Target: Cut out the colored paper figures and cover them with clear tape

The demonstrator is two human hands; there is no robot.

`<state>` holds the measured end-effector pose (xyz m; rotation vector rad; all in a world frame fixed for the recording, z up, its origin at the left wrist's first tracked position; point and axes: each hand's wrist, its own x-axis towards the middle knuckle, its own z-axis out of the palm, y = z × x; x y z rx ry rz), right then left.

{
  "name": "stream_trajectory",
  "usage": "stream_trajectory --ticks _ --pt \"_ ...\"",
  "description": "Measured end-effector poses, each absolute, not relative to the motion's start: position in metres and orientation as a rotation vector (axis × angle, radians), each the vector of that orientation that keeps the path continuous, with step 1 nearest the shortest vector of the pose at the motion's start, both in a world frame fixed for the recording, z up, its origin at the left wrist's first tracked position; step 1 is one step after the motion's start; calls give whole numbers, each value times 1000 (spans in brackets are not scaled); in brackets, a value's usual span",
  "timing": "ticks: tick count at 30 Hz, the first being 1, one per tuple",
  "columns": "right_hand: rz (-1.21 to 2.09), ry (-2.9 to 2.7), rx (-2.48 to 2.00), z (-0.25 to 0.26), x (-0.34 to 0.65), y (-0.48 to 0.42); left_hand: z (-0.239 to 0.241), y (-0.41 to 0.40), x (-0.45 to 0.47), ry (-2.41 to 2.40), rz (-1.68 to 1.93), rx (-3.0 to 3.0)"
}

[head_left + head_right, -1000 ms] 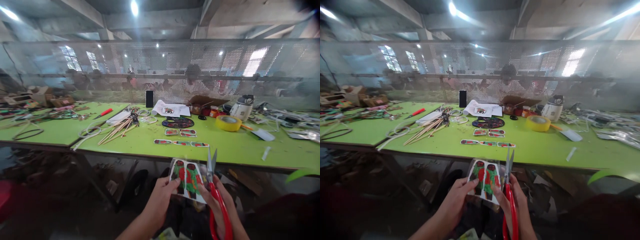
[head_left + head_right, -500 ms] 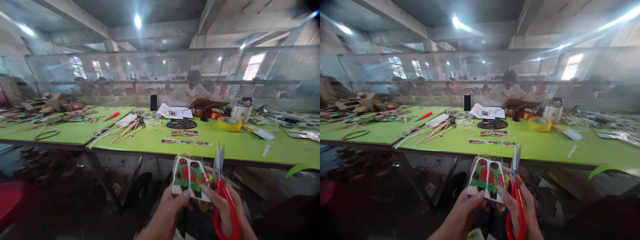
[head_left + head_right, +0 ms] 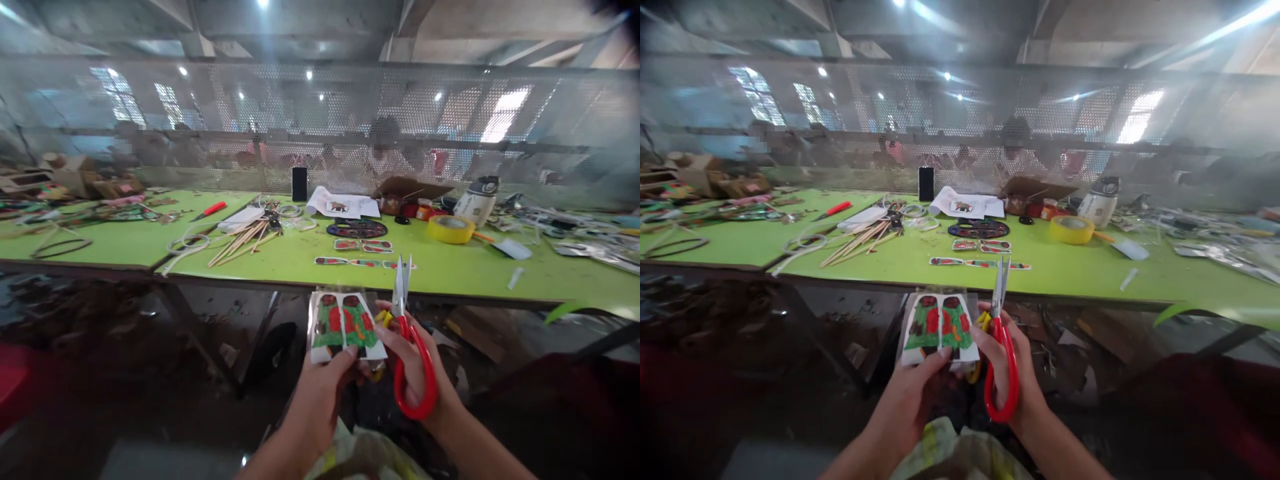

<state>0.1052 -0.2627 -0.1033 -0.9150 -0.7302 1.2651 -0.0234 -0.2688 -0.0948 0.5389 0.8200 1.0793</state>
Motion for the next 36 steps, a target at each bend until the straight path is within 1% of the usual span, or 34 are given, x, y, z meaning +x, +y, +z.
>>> stream_trajectory --ticks 5,11,15,19,25,33,36 --pt "1203 -687 -926 -116 115 -271 -101 -265 -20 827 1115 563" --pt "1167 -820 -1040 -132 128 -293 -100 -263 -12 866 1120 562" --pt "1134 -932 -1103 -158 126 -304 -100 -261 -10 880 1166 584" --pt "1134 -925 -1135 -181 122 -310 -100 -261 -7 904 1208 587" --pt "1051 -1008 -1208 -178 119 -318 -95 -270 -2 810 1253 594" --pt "1113 -1037 -1314 -181 127 -318 -100 -270 1 854 1302 577" --pt "1056 -1109 -1342 -179 127 -320 -98 -269 1 839 1300 594"
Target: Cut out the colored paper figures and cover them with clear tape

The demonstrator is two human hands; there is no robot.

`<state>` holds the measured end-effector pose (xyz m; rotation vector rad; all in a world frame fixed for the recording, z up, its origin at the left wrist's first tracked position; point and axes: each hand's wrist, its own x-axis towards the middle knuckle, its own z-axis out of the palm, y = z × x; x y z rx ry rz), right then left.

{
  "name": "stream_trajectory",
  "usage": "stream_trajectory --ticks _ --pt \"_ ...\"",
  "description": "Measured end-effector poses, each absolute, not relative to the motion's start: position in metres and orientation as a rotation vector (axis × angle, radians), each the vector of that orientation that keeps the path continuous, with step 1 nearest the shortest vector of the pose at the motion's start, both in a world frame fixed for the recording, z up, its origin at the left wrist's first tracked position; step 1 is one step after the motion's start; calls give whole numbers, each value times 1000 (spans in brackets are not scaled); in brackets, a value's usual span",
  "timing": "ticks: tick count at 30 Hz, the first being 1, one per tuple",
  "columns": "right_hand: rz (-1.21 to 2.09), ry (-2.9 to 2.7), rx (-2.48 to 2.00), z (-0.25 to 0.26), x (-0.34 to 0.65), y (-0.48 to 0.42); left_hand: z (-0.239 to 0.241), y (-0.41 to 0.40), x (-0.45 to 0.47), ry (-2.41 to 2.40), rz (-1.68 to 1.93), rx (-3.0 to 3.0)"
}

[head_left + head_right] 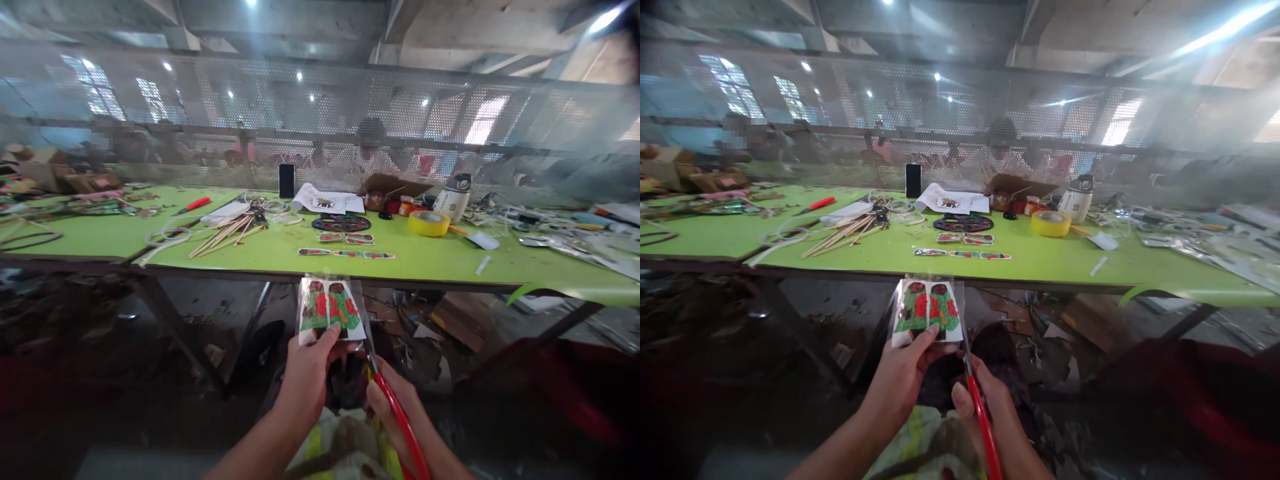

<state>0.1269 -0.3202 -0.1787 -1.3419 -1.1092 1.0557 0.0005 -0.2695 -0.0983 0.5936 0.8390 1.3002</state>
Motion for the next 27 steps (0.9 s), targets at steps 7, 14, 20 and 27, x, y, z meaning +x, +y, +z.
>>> stream_trajectory --ticks 7,14,20,27 --pt "939 -1232 -1383 -174 121 -329 -95 -269 -5 823 1312 616" --pt "1022 -1115 -1217 -180 113 -318 -94 -267 -10 846 1312 583" --pt "959 -1195 -1269 -179 112 -319 -92 -268 -10 862 1343 571" --pt "1042 -1148 -1310 -174 118 -319 -91 -268 -13 851 1339 603"
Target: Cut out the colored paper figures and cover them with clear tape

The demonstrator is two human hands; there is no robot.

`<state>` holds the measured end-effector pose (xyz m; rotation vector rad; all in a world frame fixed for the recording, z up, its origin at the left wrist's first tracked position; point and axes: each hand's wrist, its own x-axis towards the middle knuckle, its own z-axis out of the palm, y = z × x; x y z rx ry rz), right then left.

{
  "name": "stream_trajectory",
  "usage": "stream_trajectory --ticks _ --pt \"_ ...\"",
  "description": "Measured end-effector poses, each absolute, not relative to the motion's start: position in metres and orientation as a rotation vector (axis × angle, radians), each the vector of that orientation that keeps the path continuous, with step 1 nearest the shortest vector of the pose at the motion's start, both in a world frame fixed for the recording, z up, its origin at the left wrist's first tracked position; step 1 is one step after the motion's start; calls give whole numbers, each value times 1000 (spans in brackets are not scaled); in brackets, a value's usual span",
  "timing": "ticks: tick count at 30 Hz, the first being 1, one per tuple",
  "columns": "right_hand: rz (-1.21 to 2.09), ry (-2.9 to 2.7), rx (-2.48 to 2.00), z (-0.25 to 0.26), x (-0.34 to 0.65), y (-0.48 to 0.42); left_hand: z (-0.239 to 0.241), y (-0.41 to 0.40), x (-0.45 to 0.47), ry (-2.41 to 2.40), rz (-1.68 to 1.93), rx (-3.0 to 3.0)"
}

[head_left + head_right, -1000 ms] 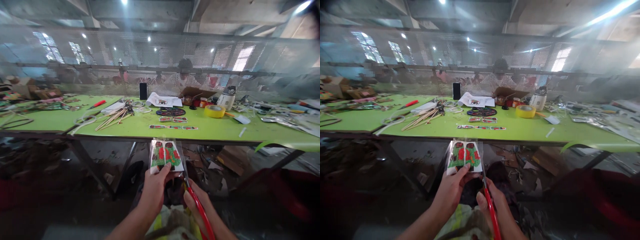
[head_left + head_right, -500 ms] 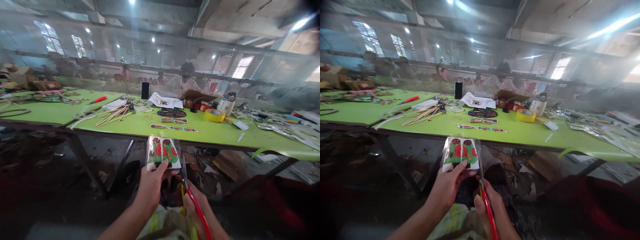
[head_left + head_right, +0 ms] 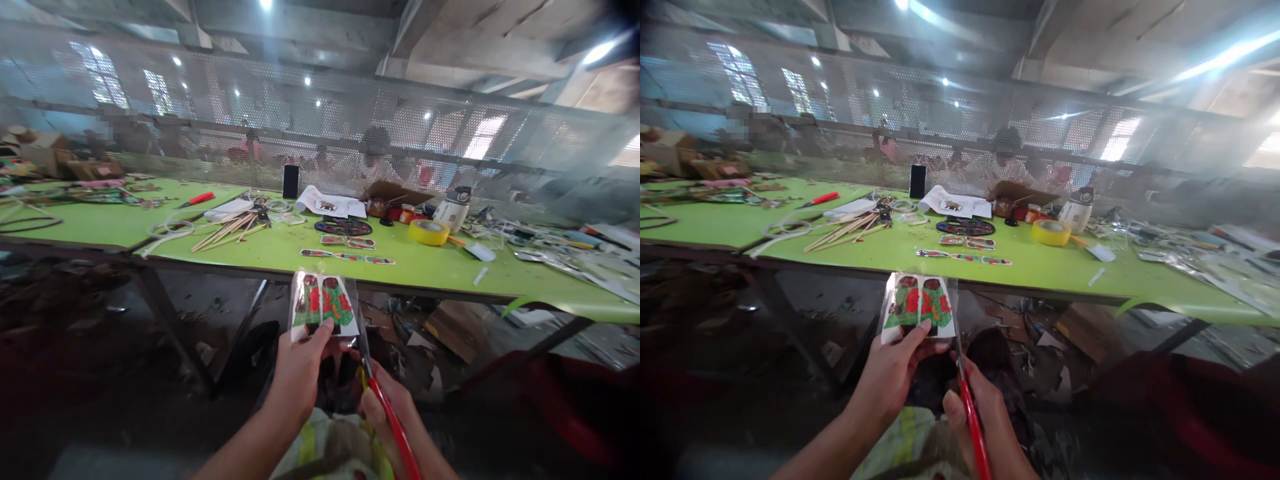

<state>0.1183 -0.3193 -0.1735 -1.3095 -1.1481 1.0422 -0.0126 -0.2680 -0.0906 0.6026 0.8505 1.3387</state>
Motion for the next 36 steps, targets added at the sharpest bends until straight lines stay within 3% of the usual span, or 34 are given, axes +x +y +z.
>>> stream_trajectory --ticks 21,36 --pt "1290 -1006 -1295 -179 126 -313 -90 -267 -14 881 1359 575" --pt "1006 -1285 -1339 -180 116 -327 -95 -269 -17 919 1336 642"
